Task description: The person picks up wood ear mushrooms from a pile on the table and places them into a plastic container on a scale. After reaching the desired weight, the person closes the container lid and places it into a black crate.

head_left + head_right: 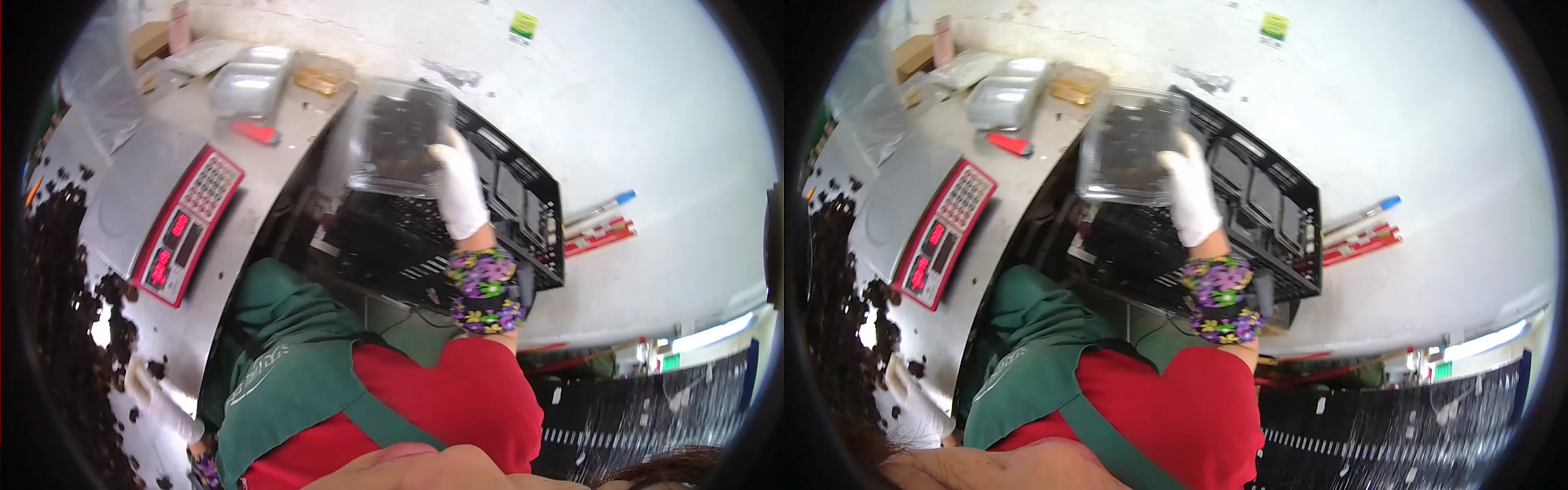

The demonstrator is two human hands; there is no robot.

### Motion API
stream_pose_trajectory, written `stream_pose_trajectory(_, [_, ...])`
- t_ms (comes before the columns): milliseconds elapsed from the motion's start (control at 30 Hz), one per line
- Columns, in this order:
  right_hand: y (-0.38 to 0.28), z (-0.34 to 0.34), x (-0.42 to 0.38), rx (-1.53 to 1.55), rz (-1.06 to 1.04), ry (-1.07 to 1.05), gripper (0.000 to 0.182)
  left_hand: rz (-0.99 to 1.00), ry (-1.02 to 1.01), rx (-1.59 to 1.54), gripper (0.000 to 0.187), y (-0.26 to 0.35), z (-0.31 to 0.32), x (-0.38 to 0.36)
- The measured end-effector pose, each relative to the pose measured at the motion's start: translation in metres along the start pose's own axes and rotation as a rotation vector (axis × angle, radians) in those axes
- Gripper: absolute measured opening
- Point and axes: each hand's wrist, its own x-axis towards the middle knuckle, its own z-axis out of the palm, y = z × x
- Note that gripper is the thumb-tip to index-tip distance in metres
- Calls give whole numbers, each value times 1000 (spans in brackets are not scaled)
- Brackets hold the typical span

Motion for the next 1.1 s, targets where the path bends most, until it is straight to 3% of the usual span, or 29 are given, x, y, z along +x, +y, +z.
stream_pose_trajectory(100, [22,-127,-17,-303,11,246,49,-94,200,-3,26,-79,-17,8])
stream_pose_trajectory(133, [-17,-207,-22,-461,2,376,45,-96,250,-27,26,-71,-33,-2])
stream_pose_trajectory(167, [29,-286,-20,-341,101,311,31,-89,294,-32,27,-88,-36,0])
stream_pose_trajectory(233, [3,-261,-38,89,526,591,31,-65,358,-78,28,-113,-39,-1])
stream_pose_trajectory(333, [31,-256,-32,97,574,300,27,9,383,-123,29,-126,-31,5])
stream_pose_trajectory(367, [40,-251,-24,66,565,271,27,-96,372,-106,31,-115,-28,3])
stream_pose_trajectory(433, [105,-259,17,174,645,152,39,-33,341,6,30,-102,-28,3])
stream_pose_trajectory(500, [95,-206,37,-759,312,88,57,-318,400,-503,28,-47,-16,-13])
stream_pose_trajectory(533, [58,-149,42,-1106,306,142,67,-243,422,-391,27,-54,-23,-17])
stream_pose_trajectory(567, [65,-124,49,-1144,-56,199,62,-179,448,-275,26,-69,-31,-21])
stream_pose_trajectory(633, [15,-41,63,-730,-352,140,48,72,523,330,30,-91,-47,-33])
stream_pose_trajectory(700, [-23,31,83,-822,-567,-12,40,-160,497,-249,35,-78,-36,-55])
stream_pose_trajectory(767, [-15,96,129,-735,-704,-152,40,-6,576,2,31,-66,-32,-73])
stream_pose_trajectory(800, [-5,126,158,-743,-699,-240,40,132,542,459,28,-37,-36,-78])
stream_pose_trajectory(833, [-6,141,182,-774,-717,-289,40,84,572,370,25,-13,-32,-83])
stream_pose_trajectory(967, [74,184,307,-1244,-828,-461,49,35,626,654,23,28,-26,-89])
stream_pose_trajectory(1033, [65,176,321,-1471,-485,-584,49,13,645,665,23,48,-27,-89])
stream_pose_trajectory(1100, [74,162,333,-1570,-397,-742,46,0,661,670,25,48,-26,-92])
